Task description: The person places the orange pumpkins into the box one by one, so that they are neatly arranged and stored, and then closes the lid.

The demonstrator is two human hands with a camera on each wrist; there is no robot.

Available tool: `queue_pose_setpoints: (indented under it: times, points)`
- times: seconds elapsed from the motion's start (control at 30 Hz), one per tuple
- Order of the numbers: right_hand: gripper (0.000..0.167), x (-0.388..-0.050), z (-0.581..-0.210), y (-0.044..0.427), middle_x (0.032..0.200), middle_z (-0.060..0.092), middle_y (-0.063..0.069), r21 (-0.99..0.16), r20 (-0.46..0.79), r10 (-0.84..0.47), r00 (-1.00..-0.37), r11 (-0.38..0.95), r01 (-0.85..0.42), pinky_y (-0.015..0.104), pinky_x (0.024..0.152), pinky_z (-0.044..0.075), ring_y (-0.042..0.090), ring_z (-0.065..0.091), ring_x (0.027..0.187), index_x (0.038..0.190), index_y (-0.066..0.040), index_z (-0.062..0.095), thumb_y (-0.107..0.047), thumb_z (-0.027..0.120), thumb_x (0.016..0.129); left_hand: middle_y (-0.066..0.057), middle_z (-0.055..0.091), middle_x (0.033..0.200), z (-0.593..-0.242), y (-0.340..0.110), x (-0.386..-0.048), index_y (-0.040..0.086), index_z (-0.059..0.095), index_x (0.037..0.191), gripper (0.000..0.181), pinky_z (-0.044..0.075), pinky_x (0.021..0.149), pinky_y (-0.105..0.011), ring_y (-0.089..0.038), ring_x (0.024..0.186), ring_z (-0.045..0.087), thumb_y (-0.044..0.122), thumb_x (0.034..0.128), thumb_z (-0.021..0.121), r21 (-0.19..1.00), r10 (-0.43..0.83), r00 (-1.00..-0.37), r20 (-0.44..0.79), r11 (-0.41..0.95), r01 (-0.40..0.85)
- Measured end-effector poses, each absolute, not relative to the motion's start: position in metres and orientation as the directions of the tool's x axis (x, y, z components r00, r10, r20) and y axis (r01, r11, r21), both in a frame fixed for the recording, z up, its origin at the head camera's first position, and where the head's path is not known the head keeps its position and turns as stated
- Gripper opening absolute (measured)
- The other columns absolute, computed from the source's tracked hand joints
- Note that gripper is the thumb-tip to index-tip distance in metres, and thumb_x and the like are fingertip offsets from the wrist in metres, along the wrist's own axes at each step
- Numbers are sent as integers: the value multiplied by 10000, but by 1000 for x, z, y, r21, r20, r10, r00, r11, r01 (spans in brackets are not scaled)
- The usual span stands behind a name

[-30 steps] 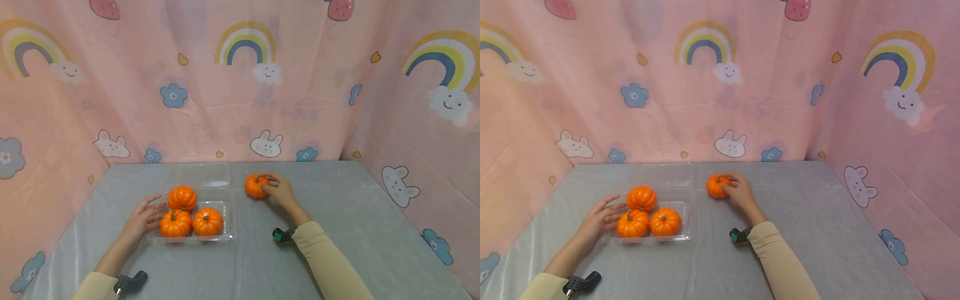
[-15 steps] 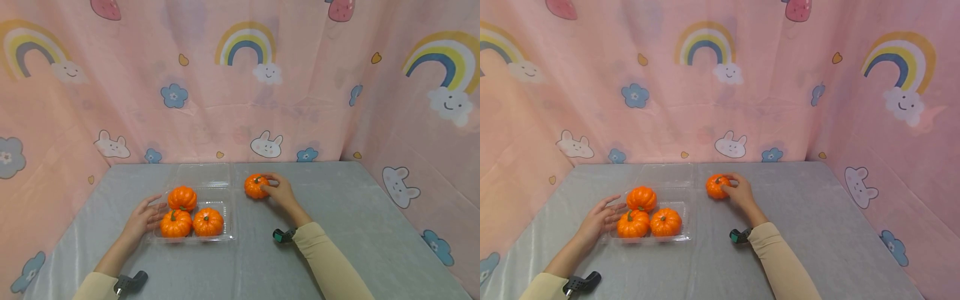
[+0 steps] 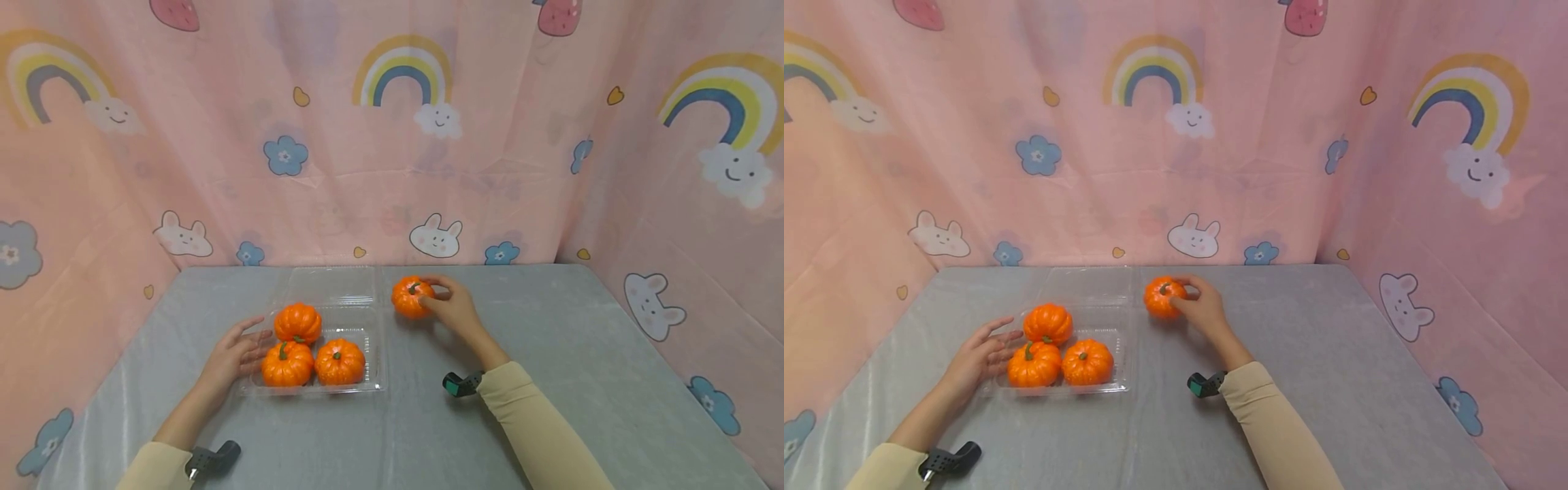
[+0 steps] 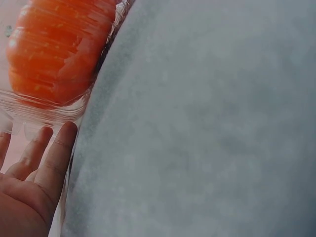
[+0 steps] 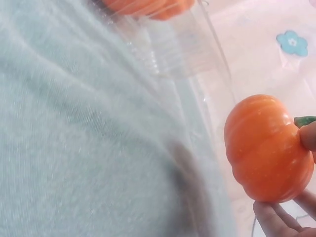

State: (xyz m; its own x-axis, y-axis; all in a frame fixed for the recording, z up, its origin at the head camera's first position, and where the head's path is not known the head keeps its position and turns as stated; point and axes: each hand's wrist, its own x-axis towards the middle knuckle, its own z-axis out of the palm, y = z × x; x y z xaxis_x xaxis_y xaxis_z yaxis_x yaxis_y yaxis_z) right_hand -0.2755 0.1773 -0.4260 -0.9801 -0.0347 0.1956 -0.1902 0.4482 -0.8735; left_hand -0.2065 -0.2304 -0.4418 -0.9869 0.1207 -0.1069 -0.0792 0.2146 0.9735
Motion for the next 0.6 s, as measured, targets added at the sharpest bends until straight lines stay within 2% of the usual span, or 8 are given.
queue_pose_setpoints:
  times: [0.6]
  points:
    - [370,-264,-406,154,1275,599,138,-836,301,-108,-948,448,-316,501,902,533,366,595,1093,1205,-89,642,-127,698,841,-282,419,1454,-441,-231,-205,75,292,1490,495,548,798,-206,35,928,633,192,1017,378,974,130,-987,-97,217,-67]
